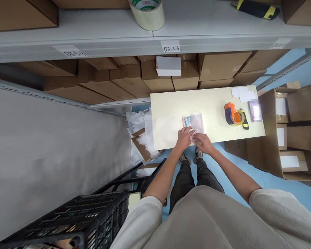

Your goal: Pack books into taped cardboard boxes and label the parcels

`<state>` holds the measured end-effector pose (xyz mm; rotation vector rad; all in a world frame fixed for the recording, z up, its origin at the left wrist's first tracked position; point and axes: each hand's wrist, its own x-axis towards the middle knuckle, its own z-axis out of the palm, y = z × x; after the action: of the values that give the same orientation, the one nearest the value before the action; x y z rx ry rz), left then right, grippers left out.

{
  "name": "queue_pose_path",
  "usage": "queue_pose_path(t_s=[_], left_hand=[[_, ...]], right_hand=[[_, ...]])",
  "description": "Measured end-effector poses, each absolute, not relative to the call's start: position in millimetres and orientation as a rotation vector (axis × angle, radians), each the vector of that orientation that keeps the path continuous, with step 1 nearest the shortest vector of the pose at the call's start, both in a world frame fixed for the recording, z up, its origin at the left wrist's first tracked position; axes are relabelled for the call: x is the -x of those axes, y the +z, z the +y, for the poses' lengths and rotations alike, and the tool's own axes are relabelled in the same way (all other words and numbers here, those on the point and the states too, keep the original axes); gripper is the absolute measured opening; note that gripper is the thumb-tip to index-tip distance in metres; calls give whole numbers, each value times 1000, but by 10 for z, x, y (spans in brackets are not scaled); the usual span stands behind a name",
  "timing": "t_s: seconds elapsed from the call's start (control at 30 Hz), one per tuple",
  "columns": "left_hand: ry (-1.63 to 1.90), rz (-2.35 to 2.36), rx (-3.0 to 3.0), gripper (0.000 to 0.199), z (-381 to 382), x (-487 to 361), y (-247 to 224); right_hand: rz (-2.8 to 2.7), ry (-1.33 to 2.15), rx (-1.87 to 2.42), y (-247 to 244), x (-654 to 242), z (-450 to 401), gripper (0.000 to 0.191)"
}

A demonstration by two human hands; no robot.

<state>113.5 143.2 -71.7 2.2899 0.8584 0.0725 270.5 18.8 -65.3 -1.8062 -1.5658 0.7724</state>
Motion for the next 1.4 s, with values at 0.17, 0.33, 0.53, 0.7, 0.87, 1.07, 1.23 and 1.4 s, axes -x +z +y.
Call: queue_pose_path(t_s=[0.17, 0.33, 0.53, 0.7, 0.87, 1.07, 1.23, 1.4], left_hand=[[-28, 923, -2338, 51, 1406, -1214, -646], [-43, 961, -2370, 41, 1331, -1268, -579], [-82, 957, -2403, 44, 1298, -1269, -538], [-48, 966, -2342, 46, 1299, -1288, -539], [53, 1109, -2007, 34, 1324, -1296, -519], [188, 1078, -1302, 73, 1505, -1134, -453], [275, 1020, -1139, 66, 1564, -927, -324], [398, 1098, -1087, 38, 1568, -683, -327]], right_hand=[[-931, 603, 2250, -795, -2989, 285, 38], [-574, 729, 2389, -992, -3114, 458, 37], [-551, 795, 2370, -979, -3068, 542, 23], [-605, 864, 2233, -765, -2992, 581, 24], [-720, 826, 2139, -502, -2797, 649, 26], [-750, 958, 1885, -364, -2507, 716, 53], [-791, 1096, 1711, -325, -2342, 749, 44], [-834, 1117, 1675, -298, -2120, 869, 45]])
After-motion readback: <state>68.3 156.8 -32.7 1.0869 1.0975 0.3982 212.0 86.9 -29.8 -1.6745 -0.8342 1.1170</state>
